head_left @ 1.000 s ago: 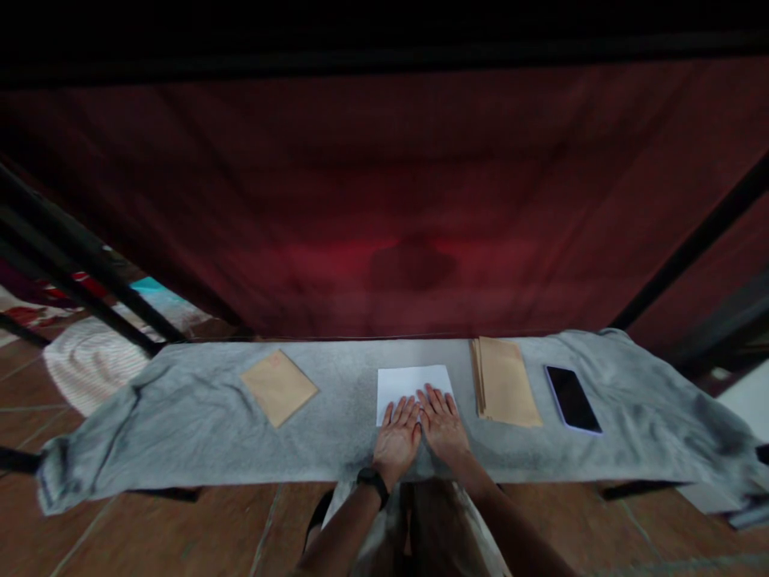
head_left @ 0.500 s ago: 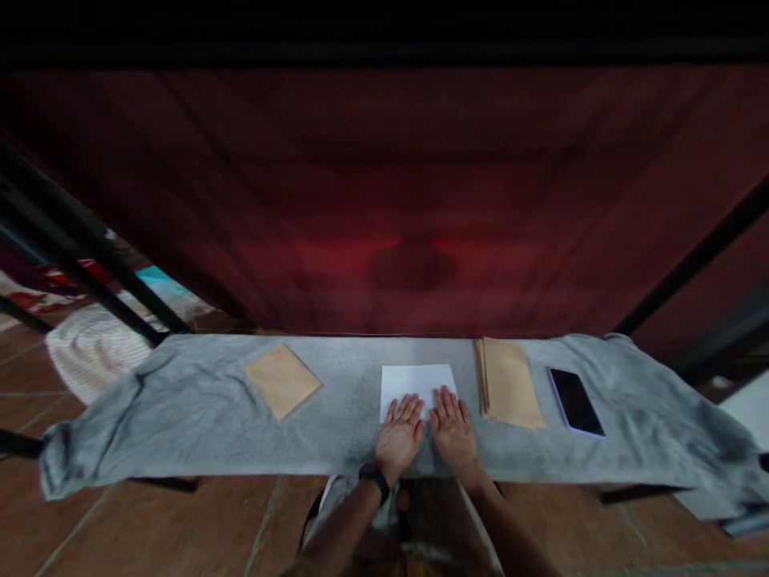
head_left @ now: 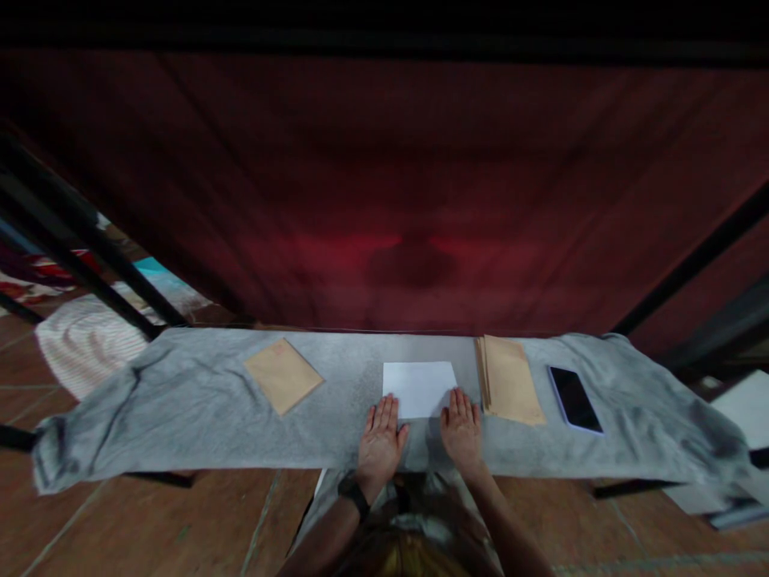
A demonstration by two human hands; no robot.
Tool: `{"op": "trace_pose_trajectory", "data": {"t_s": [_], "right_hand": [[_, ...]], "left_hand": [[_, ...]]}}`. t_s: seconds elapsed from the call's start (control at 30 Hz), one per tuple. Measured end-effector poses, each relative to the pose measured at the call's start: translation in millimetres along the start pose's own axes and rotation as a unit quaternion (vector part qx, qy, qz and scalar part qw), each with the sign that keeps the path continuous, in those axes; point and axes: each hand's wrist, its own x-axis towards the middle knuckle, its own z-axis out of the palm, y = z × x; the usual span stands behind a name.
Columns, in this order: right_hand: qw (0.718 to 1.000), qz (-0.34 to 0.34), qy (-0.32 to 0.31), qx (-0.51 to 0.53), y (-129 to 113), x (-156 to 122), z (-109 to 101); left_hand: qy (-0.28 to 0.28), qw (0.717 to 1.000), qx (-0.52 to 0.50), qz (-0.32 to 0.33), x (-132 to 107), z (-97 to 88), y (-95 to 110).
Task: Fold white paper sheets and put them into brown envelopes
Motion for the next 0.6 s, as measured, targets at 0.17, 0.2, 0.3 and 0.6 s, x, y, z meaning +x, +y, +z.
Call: {"op": "trace_pose_trajectory", "data": {"t_s": [0.17, 0.2, 0.3, 0.6], "right_hand": [[0.989, -0.085, -0.107, 0.052, -39.5, 25.6, 3.3], [0.985, -0.098, -0.126, 0.059, -47.4, 30.7, 5.5], [0.981, -0.113, -0.142, 0.065, -60.2, 43.1, 13.2], [0.991, -0.055, -0.120, 0.024, -27.0, 66.0, 17.5]], "left_hand": [[0.015, 1.000, 0.002, 0.005, -1.3, 1.4, -2.7], [0.015, 1.000, 0.003, 0.008, -1.1, 1.7, -2.5], [0.008, 1.000, 0.008, 0.011, -0.8, 1.8, -2.3], [0.014, 1.000, 0.003, 0.011, -1.5, 2.6, -3.7]]}}
